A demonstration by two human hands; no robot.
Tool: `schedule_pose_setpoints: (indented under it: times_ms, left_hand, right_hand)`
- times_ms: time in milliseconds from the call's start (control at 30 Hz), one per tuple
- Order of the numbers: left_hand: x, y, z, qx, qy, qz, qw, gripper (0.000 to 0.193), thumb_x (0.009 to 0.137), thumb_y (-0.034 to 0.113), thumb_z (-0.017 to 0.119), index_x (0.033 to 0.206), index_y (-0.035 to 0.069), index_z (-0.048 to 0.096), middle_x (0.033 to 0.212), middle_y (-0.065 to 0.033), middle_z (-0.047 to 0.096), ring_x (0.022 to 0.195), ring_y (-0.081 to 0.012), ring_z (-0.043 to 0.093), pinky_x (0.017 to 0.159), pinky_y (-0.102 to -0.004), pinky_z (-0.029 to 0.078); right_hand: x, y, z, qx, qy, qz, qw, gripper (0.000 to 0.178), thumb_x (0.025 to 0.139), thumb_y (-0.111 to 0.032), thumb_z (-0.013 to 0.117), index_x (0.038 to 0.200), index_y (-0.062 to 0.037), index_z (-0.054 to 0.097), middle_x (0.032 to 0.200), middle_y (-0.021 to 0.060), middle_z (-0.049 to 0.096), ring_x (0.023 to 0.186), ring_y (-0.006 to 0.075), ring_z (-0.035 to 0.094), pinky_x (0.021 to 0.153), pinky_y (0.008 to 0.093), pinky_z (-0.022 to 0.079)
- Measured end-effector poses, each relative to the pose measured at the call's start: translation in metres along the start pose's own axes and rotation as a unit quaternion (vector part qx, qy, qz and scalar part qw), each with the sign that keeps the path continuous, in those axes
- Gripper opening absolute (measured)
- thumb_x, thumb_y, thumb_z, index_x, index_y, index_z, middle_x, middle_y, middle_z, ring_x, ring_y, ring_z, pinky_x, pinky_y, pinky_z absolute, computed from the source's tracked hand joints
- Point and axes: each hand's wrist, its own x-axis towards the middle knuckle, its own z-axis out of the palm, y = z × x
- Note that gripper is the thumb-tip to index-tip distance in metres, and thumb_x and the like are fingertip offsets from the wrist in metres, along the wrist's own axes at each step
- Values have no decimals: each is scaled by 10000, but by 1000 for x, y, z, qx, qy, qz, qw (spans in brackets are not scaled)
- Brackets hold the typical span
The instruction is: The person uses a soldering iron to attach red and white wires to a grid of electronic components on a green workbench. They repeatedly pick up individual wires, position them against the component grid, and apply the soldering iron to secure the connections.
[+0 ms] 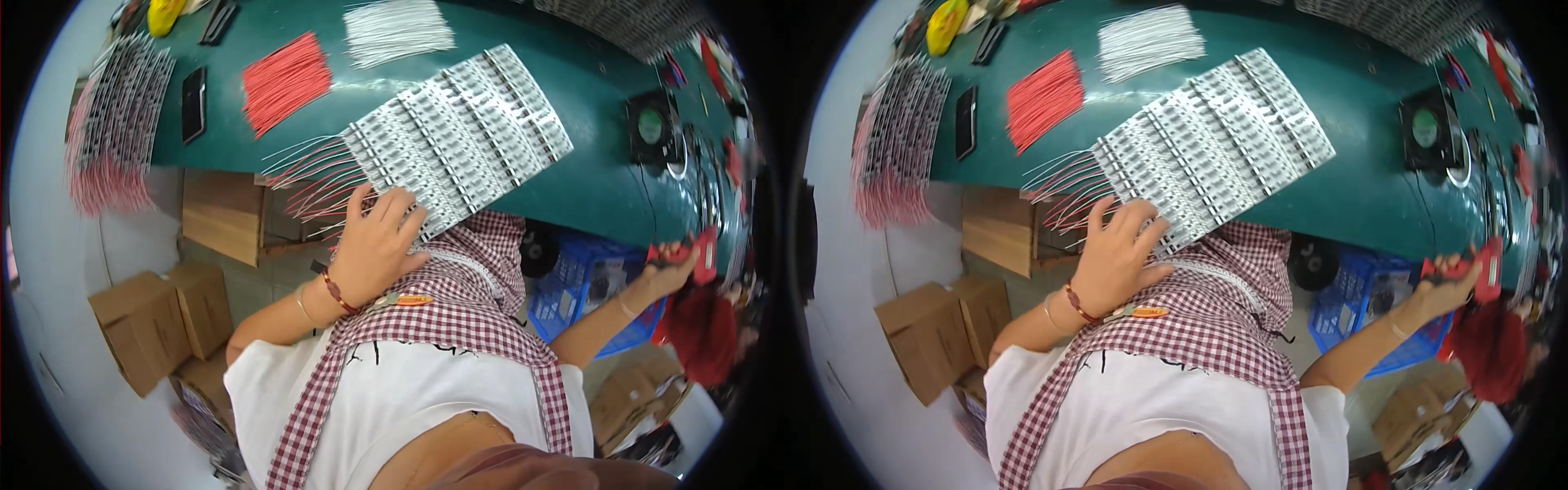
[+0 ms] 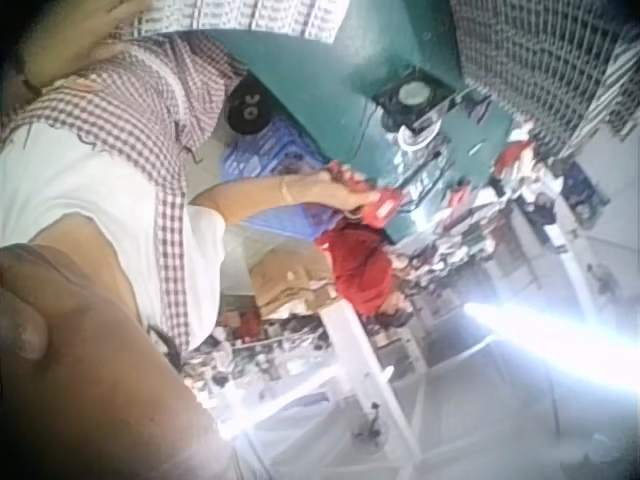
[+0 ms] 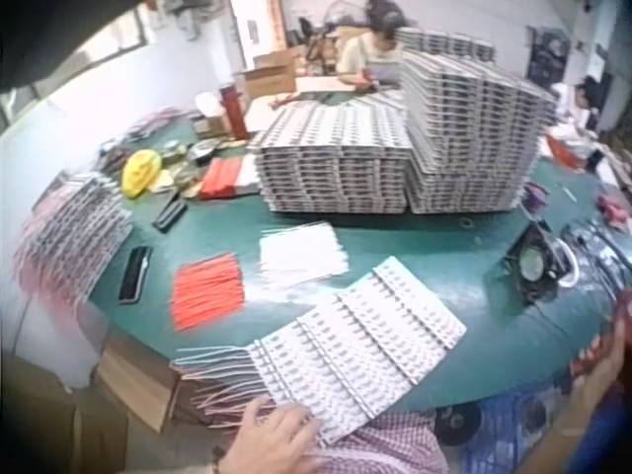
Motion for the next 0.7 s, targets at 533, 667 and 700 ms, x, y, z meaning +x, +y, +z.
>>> schedule_pose_setpoints:
  times_ms: [533,667,700]
  left_hand:
    - [220,-149,46,253,262,29,931,83,797,168,638,835,103,672,846,-26,622,888,-219,570,731,-385,412]
    - [221,-149,49,264,276,13,924,70,837,164,620,834,107,662,832,-29,619,878,-213,570,748,-385,410]
    - [220,-149,48,247,285,9,926,76,851,165,613,837,108,661,831,-30,619,882,-211,570,750,-385,410]
  right_hand:
    - [-92,-35,19,59,-69,-31,995,457,983,-391,496,1175,23,520,631,56,454,507,118,388,483,247,324]
    - [-93,-34,24,62,-64,-32,996,457,984,-391,495,1171,25,521,628,58,450,507,120,391,479,248,323]
    - [-92,-34,25,70,-79,-28,994,459,984,-391,495,1178,25,517,636,58,452,517,121,396,491,251,326]
